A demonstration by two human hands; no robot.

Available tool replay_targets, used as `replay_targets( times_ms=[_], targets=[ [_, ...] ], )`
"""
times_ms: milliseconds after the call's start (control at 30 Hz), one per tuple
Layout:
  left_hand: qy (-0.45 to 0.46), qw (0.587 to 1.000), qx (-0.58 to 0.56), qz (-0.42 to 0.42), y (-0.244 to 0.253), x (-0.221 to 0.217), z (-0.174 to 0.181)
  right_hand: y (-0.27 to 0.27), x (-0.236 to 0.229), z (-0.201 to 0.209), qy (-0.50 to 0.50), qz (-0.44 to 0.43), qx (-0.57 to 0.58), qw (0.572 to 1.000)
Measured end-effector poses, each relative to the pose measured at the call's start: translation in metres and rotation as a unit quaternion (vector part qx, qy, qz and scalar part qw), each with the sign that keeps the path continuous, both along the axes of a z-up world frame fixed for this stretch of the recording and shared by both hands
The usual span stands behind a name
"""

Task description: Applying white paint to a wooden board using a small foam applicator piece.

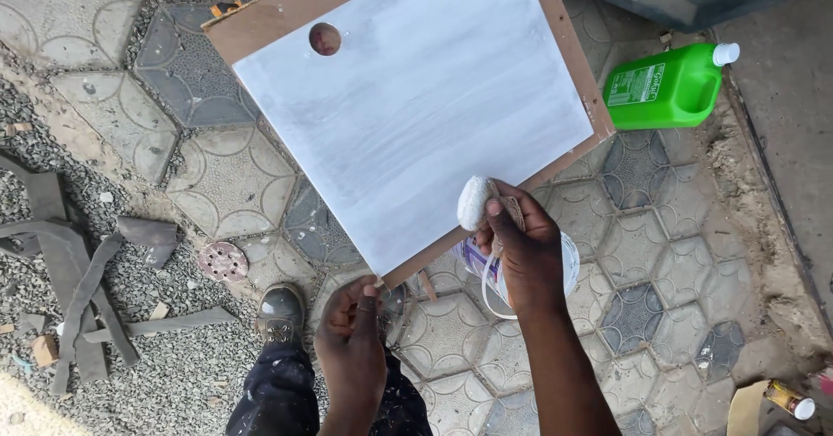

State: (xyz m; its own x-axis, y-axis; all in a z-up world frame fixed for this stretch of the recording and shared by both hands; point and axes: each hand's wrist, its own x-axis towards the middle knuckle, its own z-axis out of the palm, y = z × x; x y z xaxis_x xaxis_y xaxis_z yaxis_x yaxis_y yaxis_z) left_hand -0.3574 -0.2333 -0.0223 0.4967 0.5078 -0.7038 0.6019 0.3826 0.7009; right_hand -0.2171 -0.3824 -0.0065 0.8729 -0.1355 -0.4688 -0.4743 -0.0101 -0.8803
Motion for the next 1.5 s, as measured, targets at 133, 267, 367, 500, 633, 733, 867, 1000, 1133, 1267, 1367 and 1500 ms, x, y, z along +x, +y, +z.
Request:
replay_targets(
  times_ms=[133, 267, 367, 500, 633, 733, 867, 1000, 1133, 1267, 1367, 1500],
  targets=[
    [0.042, 0.999, -0.023, 0.007, 0.028, 0.018, 0.014, 0.024, -0.005, 0.000, -0.110, 0.148, -0.346, 0.920],
    [0.030, 0.996, -0.081, 0.014, 0.050, 0.021, 0.020, 0.022, 0.002, -0.008, -0.269, 0.228, -0.433, 0.830],
    [0.018, 0.995, -0.093, 0.019, 0.063, 0.033, 0.022, 0.043, -0.031, -0.010, -0.230, 0.250, -0.430, 0.837],
    [-0.011, 0.994, -0.099, -0.039, 0.075, 0.041, 0.025, 0.034, -0.038, -0.017, -0.299, 0.315, -0.437, 0.788],
    [-0.032, 0.986, -0.123, -0.109, 0.086, 0.042, 0.010, -0.109, 0.109, -0.039, -0.290, 0.226, -0.597, 0.713],
    [-0.075, 0.985, -0.105, -0.113, 0.094, 0.049, 0.012, -0.134, 0.169, -0.008, -0.136, 0.168, -0.510, 0.833],
    [-0.031, 0.997, -0.070, -0.033, 0.097, 0.051, 0.022, -0.085, 0.101, -0.021, -0.150, 0.147, -0.471, 0.857],
    [-0.134, 0.989, 0.053, 0.002, 0.094, 0.054, 0.029, 0.044, -0.058, -0.032, -0.187, 0.268, -0.351, 0.877],
    [-0.112, 0.990, 0.030, -0.082, 0.098, 0.073, 0.057, 0.075, -0.083, -0.016, -0.284, 0.351, -0.343, 0.824],
    [-0.066, 0.986, 0.000, -0.150, 0.098, 0.088, 0.058, -0.035, 0.026, -0.056, -0.316, 0.274, -0.515, 0.748],
    [-0.016, 0.983, -0.016, -0.180, 0.107, 0.094, 0.061, -0.114, 0.131, -0.045, -0.264, 0.186, -0.555, 0.766],
    [-0.014, 0.988, -0.022, -0.152, 0.107, 0.092, 0.060, -0.122, 0.148, -0.035, -0.148, 0.090, -0.465, 0.868]
  ],
)
